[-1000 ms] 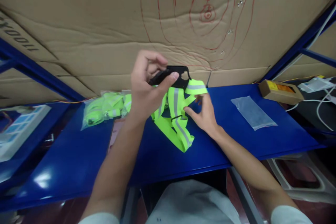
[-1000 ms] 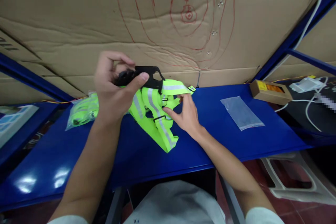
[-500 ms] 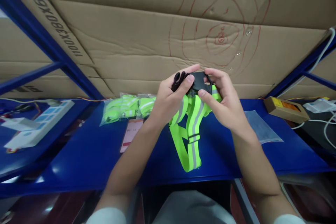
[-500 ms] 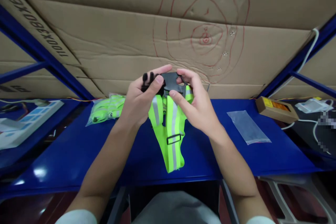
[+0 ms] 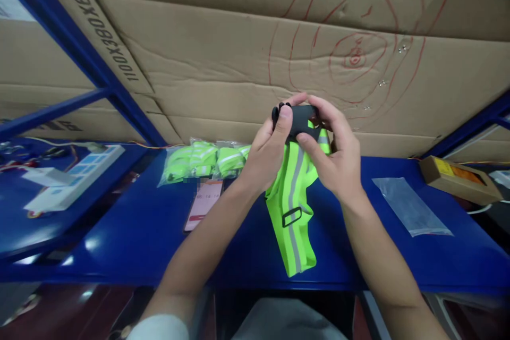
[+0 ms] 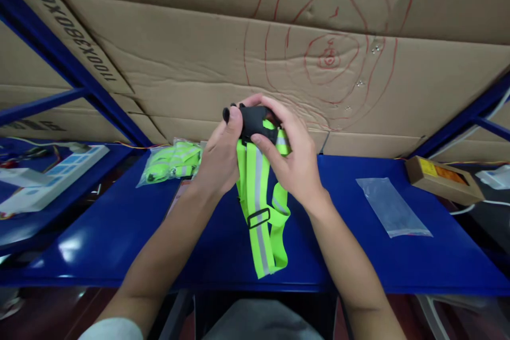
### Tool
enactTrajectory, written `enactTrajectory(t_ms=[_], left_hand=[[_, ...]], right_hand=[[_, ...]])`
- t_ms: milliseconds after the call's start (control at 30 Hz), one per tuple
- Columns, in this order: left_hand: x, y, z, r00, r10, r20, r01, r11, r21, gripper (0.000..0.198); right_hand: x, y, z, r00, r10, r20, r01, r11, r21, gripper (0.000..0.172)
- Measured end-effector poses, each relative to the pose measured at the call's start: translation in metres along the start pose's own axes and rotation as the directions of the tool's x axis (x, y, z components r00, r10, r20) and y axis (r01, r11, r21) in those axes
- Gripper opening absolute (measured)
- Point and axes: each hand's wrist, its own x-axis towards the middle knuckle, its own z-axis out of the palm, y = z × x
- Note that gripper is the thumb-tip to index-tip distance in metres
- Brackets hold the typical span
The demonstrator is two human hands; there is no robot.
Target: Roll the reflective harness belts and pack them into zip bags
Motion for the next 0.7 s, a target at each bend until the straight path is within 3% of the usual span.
enactTrajectory(t_ms=[200, 333, 433, 500, 567, 633, 700], left_hand=[[0.0, 0.0, -0.001, 0.993, 0.03, 0.11, -0.029, 1.0, -0.008, 0.037], [0.001, 0.005, -0.008, 0.995, 0.007, 0.1, -0.015, 0.997, 0.079, 0.037], [-0.002, 0.017, -0.013, 0.997, -0.029, 0.072, 0.02, 0.992, 0.123, 0.031], [-0.004, 0.03, -0.012, 0.996, -0.002, 0.092, -0.002, 0.999, 0.038, 0.023], [-0.003, 0.046, -0.007, 0.987, 0.112, 0.115, -0.102, 0.991, -0.088, 0.014], [0.006, 0.062, 0.001, 0.964, 0.248, 0.1, -0.234, 0.963, -0.136, 0.01], [0.025, 0.073, 0.006, 0.936, 0.352, 0.024, -0.348, 0.931, -0.108, 0.02]], right_hand=[[-0.001, 0.01, 0.006, 0.999, -0.052, -0.015, 0.05, 0.988, -0.148, 0.05], [0.001, 0.016, 0.007, 0.998, 0.059, -0.019, -0.06, 0.998, -0.034, 0.078], [0.004, 0.023, -0.001, 0.977, 0.1, 0.189, -0.13, 0.98, 0.152, 0.092], [0.004, 0.029, -0.011, 0.903, 0.075, 0.423, -0.226, 0.921, 0.319, 0.093], [0.003, 0.034, -0.018, 0.767, 0.044, 0.64, -0.393, 0.821, 0.414, 0.088], [0.0, 0.036, -0.019, 0.661, -0.01, 0.75, -0.513, 0.724, 0.462, 0.077], [-0.001, 0.034, -0.012, 0.669, -0.069, 0.74, -0.519, 0.669, 0.532, 0.067]])
